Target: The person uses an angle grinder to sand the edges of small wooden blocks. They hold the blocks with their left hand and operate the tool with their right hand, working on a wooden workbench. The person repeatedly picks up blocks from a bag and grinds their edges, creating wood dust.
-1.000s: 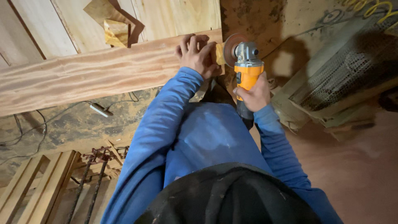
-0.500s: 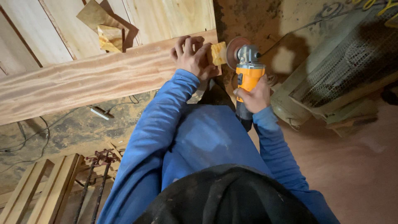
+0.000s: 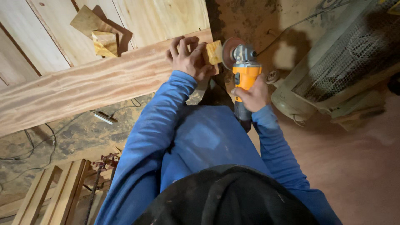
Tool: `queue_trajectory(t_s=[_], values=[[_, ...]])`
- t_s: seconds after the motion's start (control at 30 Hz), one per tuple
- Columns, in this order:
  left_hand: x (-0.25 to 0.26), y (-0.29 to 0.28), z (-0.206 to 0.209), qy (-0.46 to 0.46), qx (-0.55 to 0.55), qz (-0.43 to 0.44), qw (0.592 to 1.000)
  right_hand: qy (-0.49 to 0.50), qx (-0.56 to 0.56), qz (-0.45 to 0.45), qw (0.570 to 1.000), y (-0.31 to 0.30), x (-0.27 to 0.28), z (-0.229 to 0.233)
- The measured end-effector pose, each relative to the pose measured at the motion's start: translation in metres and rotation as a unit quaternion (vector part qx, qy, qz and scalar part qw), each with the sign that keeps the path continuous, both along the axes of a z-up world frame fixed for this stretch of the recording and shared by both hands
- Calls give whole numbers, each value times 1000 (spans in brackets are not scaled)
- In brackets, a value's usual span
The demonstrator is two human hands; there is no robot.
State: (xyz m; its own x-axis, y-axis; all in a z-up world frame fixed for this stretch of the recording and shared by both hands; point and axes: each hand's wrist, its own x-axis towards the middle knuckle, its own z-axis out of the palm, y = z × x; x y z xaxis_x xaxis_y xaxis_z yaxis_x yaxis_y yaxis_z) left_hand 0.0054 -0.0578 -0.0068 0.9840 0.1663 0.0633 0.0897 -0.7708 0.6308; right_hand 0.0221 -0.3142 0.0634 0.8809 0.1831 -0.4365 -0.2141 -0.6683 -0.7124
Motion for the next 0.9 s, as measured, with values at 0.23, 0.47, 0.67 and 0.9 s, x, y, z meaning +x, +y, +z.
queue_trajectory(t_s=[0.23,0.47,0.67,0.9], values=[[2,-10,2,-5,9,23,1000,-83,42,68,993,2,3,-21],[1,-10,7,-15,11,19,1000,-44,3,35,998,-8,20,-17],[4,-5,17,33,-40,37,998,-45,87,-4,995,-11,26,-7],[2,-27,20,220,-7,177,959,20,174,-72,982,-17,31,-7]])
